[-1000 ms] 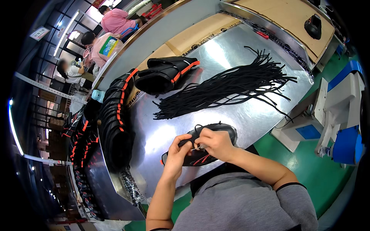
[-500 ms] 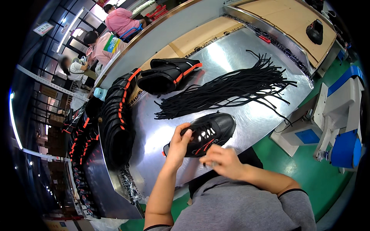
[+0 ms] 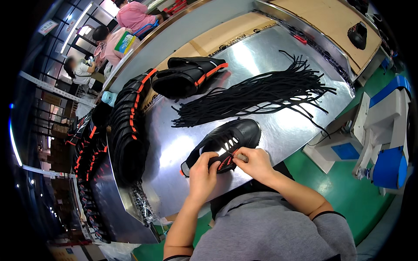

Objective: The person laces a black shoe with red accents using black shoelaces. They thread the laces through the eyelets, pull them tight, and adjust the fit. The finished shoe is placed on a metal table alongside other completed shoes.

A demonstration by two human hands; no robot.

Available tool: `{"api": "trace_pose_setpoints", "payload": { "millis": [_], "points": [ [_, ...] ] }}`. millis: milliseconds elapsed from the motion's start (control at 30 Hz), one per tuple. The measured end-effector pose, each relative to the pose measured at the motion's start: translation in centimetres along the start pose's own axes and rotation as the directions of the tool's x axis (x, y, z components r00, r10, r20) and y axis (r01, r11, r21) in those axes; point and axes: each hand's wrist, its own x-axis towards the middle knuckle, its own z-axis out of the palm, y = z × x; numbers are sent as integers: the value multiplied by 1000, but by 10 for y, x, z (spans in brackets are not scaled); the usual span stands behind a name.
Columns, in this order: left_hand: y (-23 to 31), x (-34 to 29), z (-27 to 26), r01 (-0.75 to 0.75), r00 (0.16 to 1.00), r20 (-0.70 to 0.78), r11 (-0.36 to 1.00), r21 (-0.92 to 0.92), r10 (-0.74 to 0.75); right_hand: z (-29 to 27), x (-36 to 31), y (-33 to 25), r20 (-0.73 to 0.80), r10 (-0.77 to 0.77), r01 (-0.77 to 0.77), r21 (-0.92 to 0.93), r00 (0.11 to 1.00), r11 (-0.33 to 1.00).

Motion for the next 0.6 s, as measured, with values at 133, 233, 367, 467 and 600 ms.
{"api": "trace_pose_setpoints", "payload": {
  "millis": [133,233,367,467,600],
  "points": [
    [2,5,-3,13,1000,12,1000,-8,-13,1,1,-4,-3,25,-24,193,1000,981],
    [1,6,-4,86,995,57,996,-36,-84,-5,8,-14,32,5,-16,337,999,941],
    [0,8,-6,50,995,89,991,-123,-40,-3,23,-17,-48,-152,160,313,987,936],
    [3,7,-2,-46,999,21,999,-14,46,-4,28,-17,-48,-202,208,241,978,948],
    [3,6,9,-8,997,-73,996,93,15,-1,28,-13,-49,-191,197,274,980,941]
  ]
}}
